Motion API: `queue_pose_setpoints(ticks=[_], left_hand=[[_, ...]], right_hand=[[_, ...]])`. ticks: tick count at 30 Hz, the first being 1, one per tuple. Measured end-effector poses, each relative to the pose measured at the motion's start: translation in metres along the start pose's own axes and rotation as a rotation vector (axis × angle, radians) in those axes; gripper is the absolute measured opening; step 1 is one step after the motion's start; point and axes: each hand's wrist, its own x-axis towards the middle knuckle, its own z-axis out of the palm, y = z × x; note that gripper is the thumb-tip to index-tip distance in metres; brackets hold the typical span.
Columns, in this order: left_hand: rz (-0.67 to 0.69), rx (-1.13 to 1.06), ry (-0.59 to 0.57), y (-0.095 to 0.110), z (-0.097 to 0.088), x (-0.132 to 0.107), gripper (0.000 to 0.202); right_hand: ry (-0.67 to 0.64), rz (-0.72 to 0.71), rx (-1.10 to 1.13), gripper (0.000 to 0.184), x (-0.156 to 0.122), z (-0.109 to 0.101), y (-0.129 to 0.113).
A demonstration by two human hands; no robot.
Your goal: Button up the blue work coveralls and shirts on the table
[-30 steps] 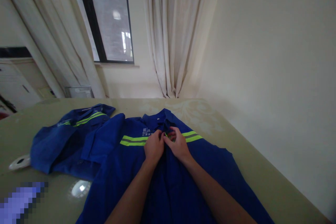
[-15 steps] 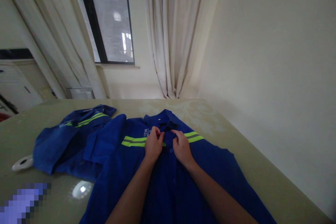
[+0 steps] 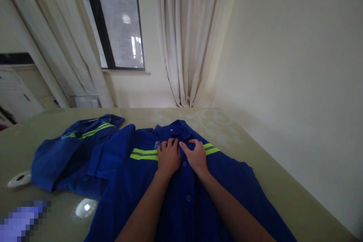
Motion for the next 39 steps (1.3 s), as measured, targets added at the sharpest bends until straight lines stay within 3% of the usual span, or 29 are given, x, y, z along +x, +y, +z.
queue_pose_setpoints(ticks=[4,7,11,16,20,23,27,29,32,36,39], left_hand=[[-0.034,0.0,-0.038,-0.005,-0.002,0.016,0.03],[-0.057,-0.071,-0.04,-0.01,-0.001,0.024,0.021],[-0.068,-0.143,-0.044,-0.016,0.001,0.027,0.014],[-0.073,-0.218,-0.046,-0.022,0.005,0.03,0.015],[-0.073,-0.296,-0.024,-0.026,0.008,0.032,0.013],[-0.07,-0.337,0.009,-0.028,0.008,0.033,0.011],[-0.036,-0.369,0.063,-0.024,0.006,0.032,0.014],[0.043,-0.43,0.094,-0.019,0.004,0.03,0.016],[0.127,-0.593,0.104,-0.013,0.001,0.027,0.017],[0.051,-0.835,-0.023,-0.01,0.002,0.027,0.033],[-0.018,-1.055,-0.17,-0.011,0.004,0.03,0.046]], right_hand=[[-0.131,-0.031,-0.302,0.042,0.007,0.005,-0.013],[-0.151,-0.081,-0.426,0.029,0.008,0.01,-0.016],[-0.15,-0.159,-0.404,0.022,0.007,0.014,-0.011],[-0.247,-0.31,-0.401,0.035,0.008,0.01,-0.007],[-0.274,-0.322,-0.409,0.038,0.009,0.008,-0.006],[-0.179,-0.284,-0.258,0.027,0.011,0.009,-0.001],[-0.159,-0.154,0.294,0.013,0.021,0.008,0.012],[-0.182,-0.113,0.466,0.024,0.026,0.006,0.018],[-0.216,-0.103,0.552,0.029,0.029,0.003,0.022],[-0.257,-0.077,0.683,0.03,0.026,0.003,0.021],[-0.192,-0.05,0.676,0.032,0.026,0.004,0.022]])
